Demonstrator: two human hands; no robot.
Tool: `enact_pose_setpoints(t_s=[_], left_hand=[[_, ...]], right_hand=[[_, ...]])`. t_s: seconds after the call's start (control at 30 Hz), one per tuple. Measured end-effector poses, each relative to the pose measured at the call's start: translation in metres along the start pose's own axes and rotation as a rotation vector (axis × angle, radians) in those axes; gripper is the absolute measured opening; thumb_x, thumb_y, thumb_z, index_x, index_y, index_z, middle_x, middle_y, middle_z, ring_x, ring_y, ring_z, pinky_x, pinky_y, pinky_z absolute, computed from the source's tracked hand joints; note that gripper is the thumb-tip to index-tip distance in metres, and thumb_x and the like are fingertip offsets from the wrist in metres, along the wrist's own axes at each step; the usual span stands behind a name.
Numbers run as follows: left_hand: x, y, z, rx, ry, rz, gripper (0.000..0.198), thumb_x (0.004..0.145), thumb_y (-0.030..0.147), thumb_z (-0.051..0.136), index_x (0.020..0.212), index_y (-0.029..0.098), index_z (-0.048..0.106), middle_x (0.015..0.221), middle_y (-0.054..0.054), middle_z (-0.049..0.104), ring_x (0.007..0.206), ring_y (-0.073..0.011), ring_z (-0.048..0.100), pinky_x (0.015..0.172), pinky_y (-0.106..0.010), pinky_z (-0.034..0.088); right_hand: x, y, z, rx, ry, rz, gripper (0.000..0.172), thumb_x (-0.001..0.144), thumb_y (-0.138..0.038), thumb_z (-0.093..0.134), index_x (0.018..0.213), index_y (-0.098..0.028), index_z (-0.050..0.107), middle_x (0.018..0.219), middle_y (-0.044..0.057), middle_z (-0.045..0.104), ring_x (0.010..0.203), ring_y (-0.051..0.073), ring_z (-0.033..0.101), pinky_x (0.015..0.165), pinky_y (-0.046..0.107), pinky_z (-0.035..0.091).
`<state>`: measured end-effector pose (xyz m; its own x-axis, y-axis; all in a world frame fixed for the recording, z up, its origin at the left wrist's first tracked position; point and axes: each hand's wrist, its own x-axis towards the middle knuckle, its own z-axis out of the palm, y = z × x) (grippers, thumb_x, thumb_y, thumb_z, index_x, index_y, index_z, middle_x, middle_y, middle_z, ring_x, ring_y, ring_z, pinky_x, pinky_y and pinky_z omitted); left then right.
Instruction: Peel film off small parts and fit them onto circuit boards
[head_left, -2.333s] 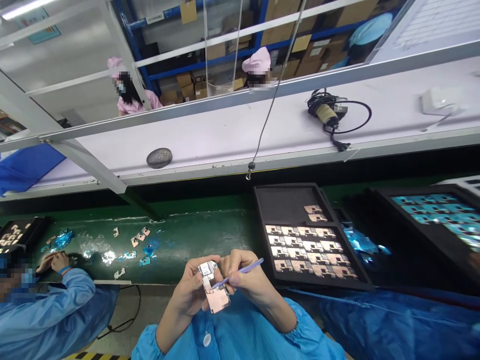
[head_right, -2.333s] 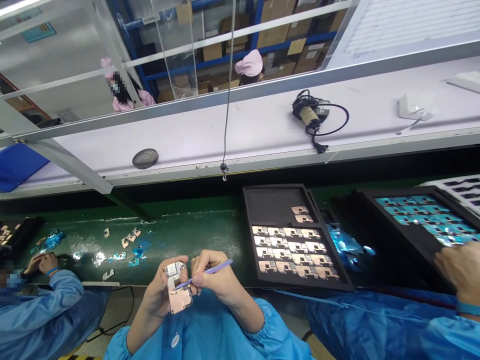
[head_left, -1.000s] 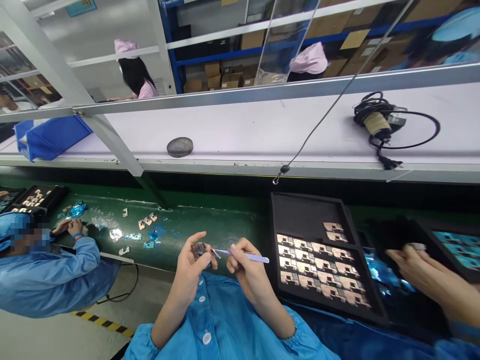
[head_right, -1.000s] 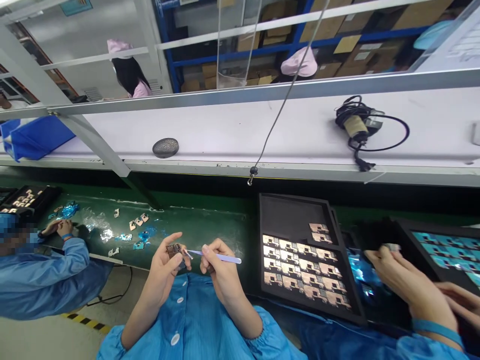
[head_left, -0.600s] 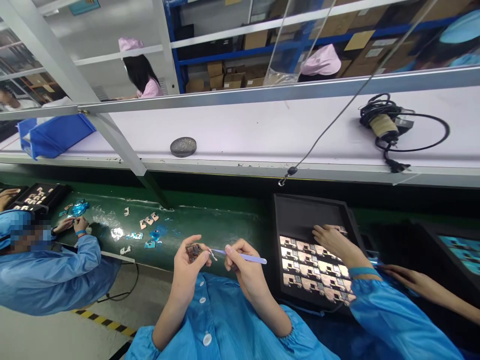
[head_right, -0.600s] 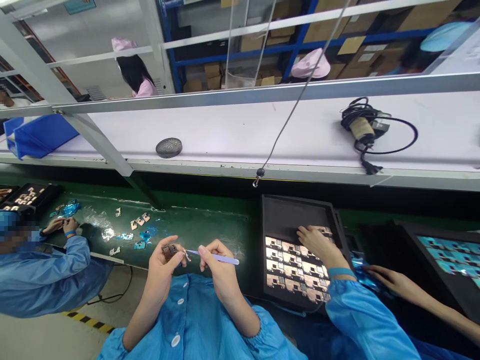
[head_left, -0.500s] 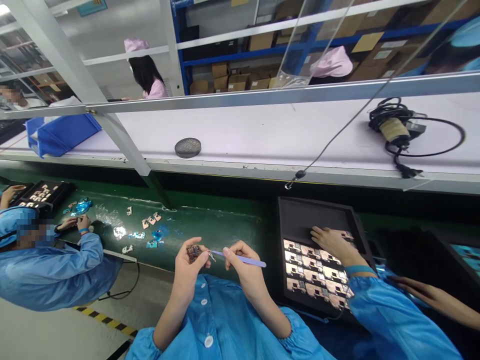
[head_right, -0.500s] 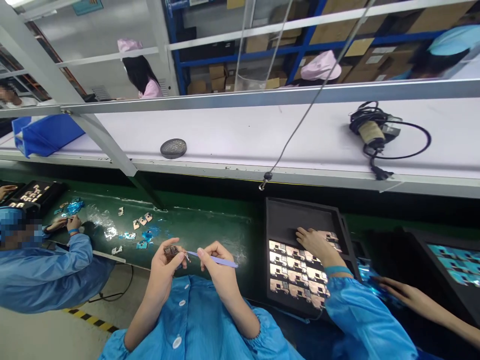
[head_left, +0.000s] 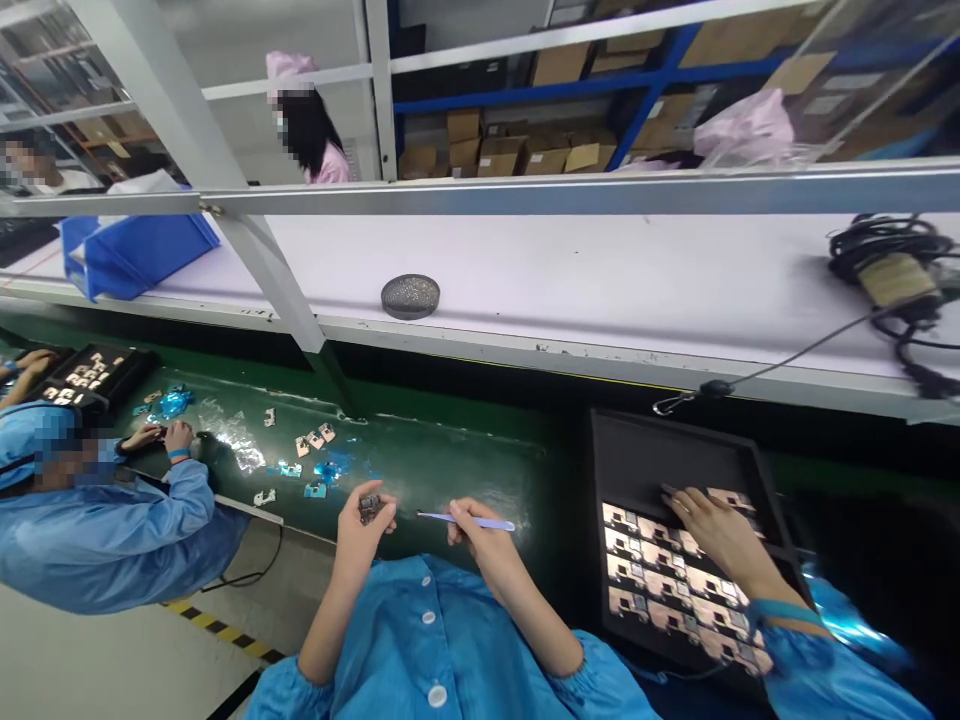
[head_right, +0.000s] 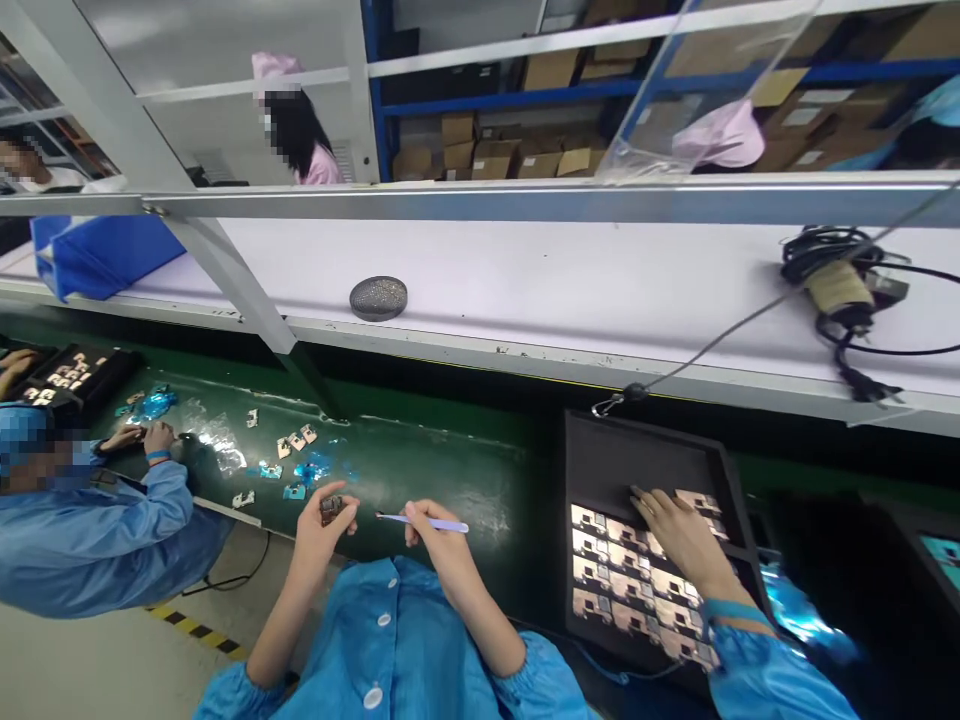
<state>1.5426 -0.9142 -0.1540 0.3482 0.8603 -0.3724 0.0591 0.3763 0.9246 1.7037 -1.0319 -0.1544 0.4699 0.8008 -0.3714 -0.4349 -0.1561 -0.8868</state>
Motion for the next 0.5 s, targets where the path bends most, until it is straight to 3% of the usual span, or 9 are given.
enact_pose_setpoints(t_s=[0.13,0.27,0.4,0.5], left_hand=[[0.007,0.016,0.001,0.051,-0.131,-0.007,0.047,0.070,0.027,0.085,0.112,0.016,0.067,0.086,-0.005,0.077,0.056,-0.0129,0.062,0.059,-0.027,0.054],[0.018,0.019,-0.006,0.079,-0.151,-0.022,0.044,0.071,0.027,0.083,0.111,0.016,0.067,0.080,-0.003,0.076,0.055,-0.0127,0.062,0.057,-0.026,0.053],[0.047,0.005,-0.029,0.110,-0.077,-0.046,0.045,0.071,0.025,0.085,0.111,0.016,0.067,0.079,-0.001,0.074,0.054,-0.0123,0.062,0.055,-0.025,0.052],[0.090,-0.013,-0.056,0.141,0.063,-0.099,0.034,0.082,0.024,0.080,0.111,0.015,0.065,0.080,0.001,0.070,0.054,-0.0103,0.059,0.053,-0.024,0.051]], right_hand=[[0.011,0.000,0.016,0.052,-0.015,0.051,0.057,0.079,-0.073,0.071,0.075,-0.016,0.070,0.061,-0.001,0.056,0.060,0.014,0.052,0.060,0.027,0.042],[0.025,0.002,0.033,0.093,-0.014,0.087,0.056,0.077,-0.071,0.074,0.072,-0.016,0.068,0.060,-0.001,0.056,0.060,0.014,0.051,0.060,0.026,0.042],[0.042,0.009,0.050,0.151,0.032,0.108,0.053,0.077,-0.068,0.077,0.076,-0.016,0.071,0.061,-0.001,0.056,0.061,0.013,0.051,0.060,0.026,0.042],[0.056,0.016,0.058,0.204,0.109,0.120,0.051,0.077,-0.067,0.077,0.080,-0.017,0.072,0.064,-0.002,0.056,0.063,0.013,0.051,0.062,0.025,0.045]])
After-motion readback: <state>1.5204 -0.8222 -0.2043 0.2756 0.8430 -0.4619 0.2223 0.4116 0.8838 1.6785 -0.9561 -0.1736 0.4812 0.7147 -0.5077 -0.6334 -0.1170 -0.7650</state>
